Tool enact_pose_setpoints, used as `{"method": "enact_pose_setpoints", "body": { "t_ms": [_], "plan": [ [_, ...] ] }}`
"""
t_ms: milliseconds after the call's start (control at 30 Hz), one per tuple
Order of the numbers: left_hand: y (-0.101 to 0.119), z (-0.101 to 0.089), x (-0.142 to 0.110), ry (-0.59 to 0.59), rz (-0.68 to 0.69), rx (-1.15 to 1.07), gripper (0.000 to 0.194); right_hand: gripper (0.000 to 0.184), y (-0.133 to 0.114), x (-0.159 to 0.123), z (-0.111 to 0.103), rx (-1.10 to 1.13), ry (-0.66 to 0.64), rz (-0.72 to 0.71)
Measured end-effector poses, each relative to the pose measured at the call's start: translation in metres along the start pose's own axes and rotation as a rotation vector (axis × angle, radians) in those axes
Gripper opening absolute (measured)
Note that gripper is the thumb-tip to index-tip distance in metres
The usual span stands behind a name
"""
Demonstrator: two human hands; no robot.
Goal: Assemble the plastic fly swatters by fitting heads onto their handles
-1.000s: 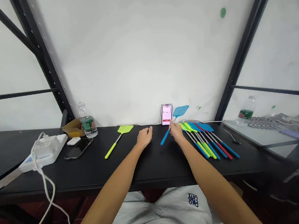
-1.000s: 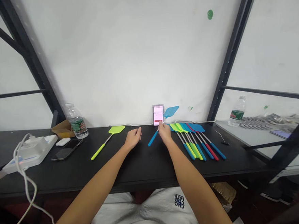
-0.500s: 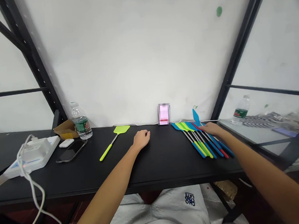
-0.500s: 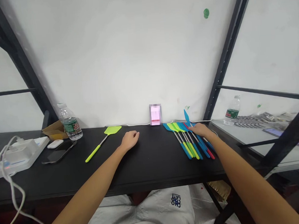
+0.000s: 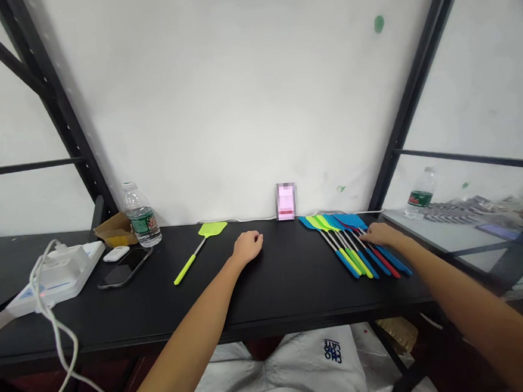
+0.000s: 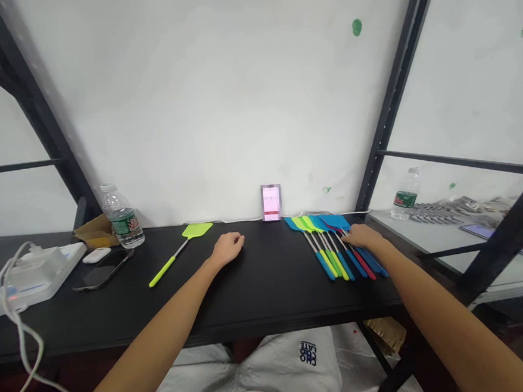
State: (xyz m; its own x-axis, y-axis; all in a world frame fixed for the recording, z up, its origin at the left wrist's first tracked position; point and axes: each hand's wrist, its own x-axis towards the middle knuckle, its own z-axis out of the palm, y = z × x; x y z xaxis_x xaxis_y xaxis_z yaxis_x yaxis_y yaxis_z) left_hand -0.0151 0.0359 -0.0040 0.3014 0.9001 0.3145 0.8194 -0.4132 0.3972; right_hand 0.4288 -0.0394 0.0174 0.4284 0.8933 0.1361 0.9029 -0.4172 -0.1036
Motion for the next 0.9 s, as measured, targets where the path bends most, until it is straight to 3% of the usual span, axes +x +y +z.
{"method": "enact_pose_setpoints", "body": {
  "t_ms": [100, 233, 333, 433, 533, 700, 800, 900],
  "plan": [
    [0.001, -0.001, -0.001, -0.004, -0.004, -0.005, 0.033, 0.031, -0.002, 0.001, -0.001, -0.043, -0.147, -0.024],
    [0.001, -0.001, -0.001, -0.007, -0.001, -0.002, 0.033, 0.035, 0.000, 0.002, -0.001, -0.057, -0.162, -0.029],
    [0.002, -0.001, -0.001, -0.005, -0.001, 0.007, 0.033, 0.037, -0.004, -0.001, -0.005, -0.075, -0.130, -0.018],
    [0.001, -0.003, -0.001, 0.028, -0.056, 0.057, 0.033, 0.038, -0.023, -0.010, -0.013, -0.131, -0.002, -0.018],
    [-0.001, -0.008, -0.002, 0.172, -0.171, 0.183, 0.029, 0.038, -0.062, -0.021, -0.020, -0.154, 0.082, -0.051],
    [-0.010, -0.022, -0.002, 0.474, -0.372, 0.383, 0.028, 0.037, -0.155, -0.048, -0.008, -0.095, 0.188, -0.312],
    [-0.024, -0.027, -0.002, 0.529, -0.470, 0.442, 0.030, 0.037, -0.214, -0.068, 0.012, 0.005, 0.187, -0.446],
    [-0.044, -0.029, 0.000, 0.486, -0.583, 0.483, 0.038, 0.030, -0.261, -0.085, 0.031, 0.175, 0.163, -0.508]
  ]
}}
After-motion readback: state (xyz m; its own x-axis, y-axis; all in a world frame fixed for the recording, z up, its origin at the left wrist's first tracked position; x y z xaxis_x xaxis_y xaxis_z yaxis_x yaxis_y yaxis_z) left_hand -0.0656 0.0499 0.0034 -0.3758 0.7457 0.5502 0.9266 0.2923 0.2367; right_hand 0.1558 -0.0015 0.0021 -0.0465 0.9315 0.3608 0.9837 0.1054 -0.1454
